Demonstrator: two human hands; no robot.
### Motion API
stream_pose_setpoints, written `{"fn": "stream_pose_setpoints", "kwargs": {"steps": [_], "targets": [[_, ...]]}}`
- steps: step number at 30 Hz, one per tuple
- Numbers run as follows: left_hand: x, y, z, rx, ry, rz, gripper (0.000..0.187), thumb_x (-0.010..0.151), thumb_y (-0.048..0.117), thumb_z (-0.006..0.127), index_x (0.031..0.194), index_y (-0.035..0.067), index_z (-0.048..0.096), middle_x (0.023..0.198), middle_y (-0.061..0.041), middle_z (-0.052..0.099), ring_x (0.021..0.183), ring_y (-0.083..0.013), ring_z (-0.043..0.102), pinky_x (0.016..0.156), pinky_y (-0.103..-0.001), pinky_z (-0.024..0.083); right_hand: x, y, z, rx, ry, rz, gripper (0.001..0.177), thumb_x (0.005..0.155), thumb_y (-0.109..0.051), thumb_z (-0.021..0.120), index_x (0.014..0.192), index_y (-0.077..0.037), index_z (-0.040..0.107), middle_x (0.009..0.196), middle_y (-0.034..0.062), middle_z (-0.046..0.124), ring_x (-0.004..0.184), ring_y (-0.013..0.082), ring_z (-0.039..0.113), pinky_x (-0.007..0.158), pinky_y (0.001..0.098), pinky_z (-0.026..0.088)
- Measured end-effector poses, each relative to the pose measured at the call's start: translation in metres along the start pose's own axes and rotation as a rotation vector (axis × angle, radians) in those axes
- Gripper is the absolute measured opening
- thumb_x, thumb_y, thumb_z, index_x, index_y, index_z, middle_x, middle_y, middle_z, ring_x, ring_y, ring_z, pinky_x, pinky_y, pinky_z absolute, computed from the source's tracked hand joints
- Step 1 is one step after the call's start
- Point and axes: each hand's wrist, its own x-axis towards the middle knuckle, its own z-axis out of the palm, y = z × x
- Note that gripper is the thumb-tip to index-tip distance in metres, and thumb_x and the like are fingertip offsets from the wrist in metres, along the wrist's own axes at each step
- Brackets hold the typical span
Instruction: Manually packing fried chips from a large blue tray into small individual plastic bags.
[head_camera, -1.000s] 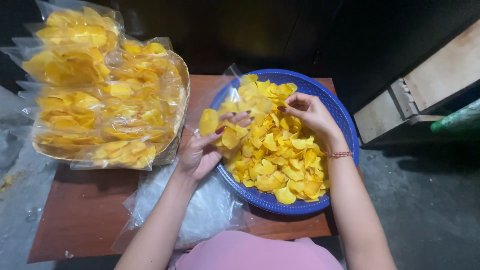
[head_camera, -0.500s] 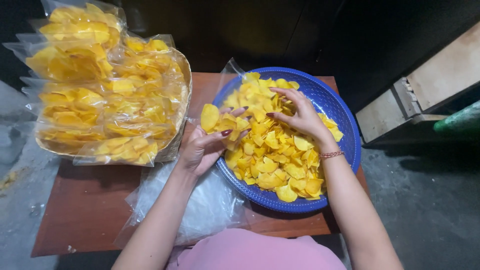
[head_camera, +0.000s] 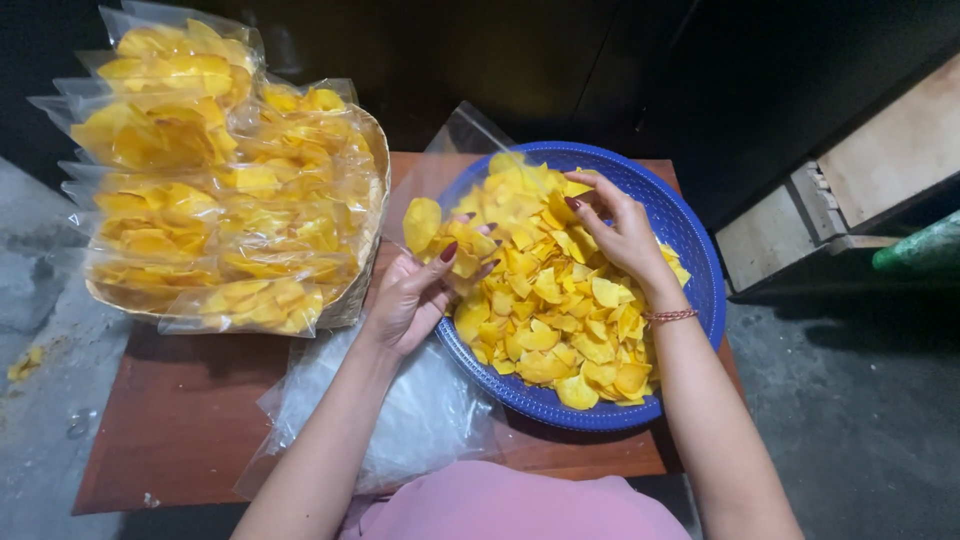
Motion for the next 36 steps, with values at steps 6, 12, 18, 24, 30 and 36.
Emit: {"fn": "stream_pose_setpoints", "kwargs": {"steps": [6,12,18,24,30,36], "targets": [[-0.008,0.007,0.019,0.018,0.020,-0.010,0.047,0.093,0.007,0.067,0.138,0.001,0.057,0.132,-0.027,0.064,0.116,-0.0404,0.066,0.099,-0.060,0.054,-0.004,0.006,0.000,-0.108,0.063,0.035,0.027,0.104,-0.015,0.062,0.128,-0.023,0.074,0.086,0.0035,0.076,0.071,0.0161,0.070,0.069,0.0288,0.056],[-0.007,0.007,0.016,0.016,0.018,-0.026,0.049,0.092,0.005,0.067,0.140,0.000,0.054,0.134,-0.028,0.063,0.118,-0.0431,0.064,0.098,-0.062,0.054,-0.001,0.023,-0.001,-0.173,0.110,0.059,0.032,0.093,-0.009,0.073,0.125,-0.016,0.074,0.089,0.0080,0.076,0.073,0.0238,0.072,0.070,0.0336,0.056],[-0.005,-0.001,0.004,0.066,-0.009,-0.028,0.053,0.089,0.001,0.070,0.139,-0.001,0.054,0.132,-0.027,0.064,0.117,-0.0421,0.065,0.099,-0.062,0.054,0.002,0.001,-0.005,-0.098,0.262,0.035,0.036,0.087,-0.003,0.077,0.118,-0.020,0.077,0.090,0.0005,0.077,0.083,0.0126,0.070,0.075,0.0226,0.051],[-0.010,-0.001,0.009,0.174,-0.047,-0.060,0.054,0.087,0.000,0.072,0.138,0.003,0.057,0.131,-0.024,0.066,0.117,-0.0394,0.067,0.101,-0.060,0.054,-0.006,-0.092,-0.026,0.249,0.344,-0.069,0.028,0.093,0.008,0.075,0.118,-0.004,0.074,0.102,0.0080,0.076,0.094,0.0102,0.073,0.091,0.0253,0.059],[-0.022,0.007,0.028,0.261,-0.139,-0.087,0.058,0.087,0.002,0.073,0.142,0.007,0.055,0.131,-0.022,0.067,0.118,-0.0360,0.067,0.102,-0.056,0.056,-0.010,-0.139,-0.009,0.010,0.125,-0.301,0.029,0.084,0.012,0.081,0.102,-0.010,0.082,0.091,0.0078,0.079,0.083,0.0189,0.076,0.080,0.0295,0.061],[-0.007,-0.001,0.000,0.264,-0.189,-0.045,0.053,0.100,0.019,0.062,0.151,0.017,0.048,0.132,-0.019,0.066,0.114,-0.0307,0.069,0.098,-0.051,0.059,-0.013,-0.145,0.007,-0.047,0.101,-0.412,0.023,0.090,0.007,0.076,0.101,-0.012,0.083,0.093,0.0075,0.080,0.086,0.0216,0.077,0.078,0.0321,0.061]]}}
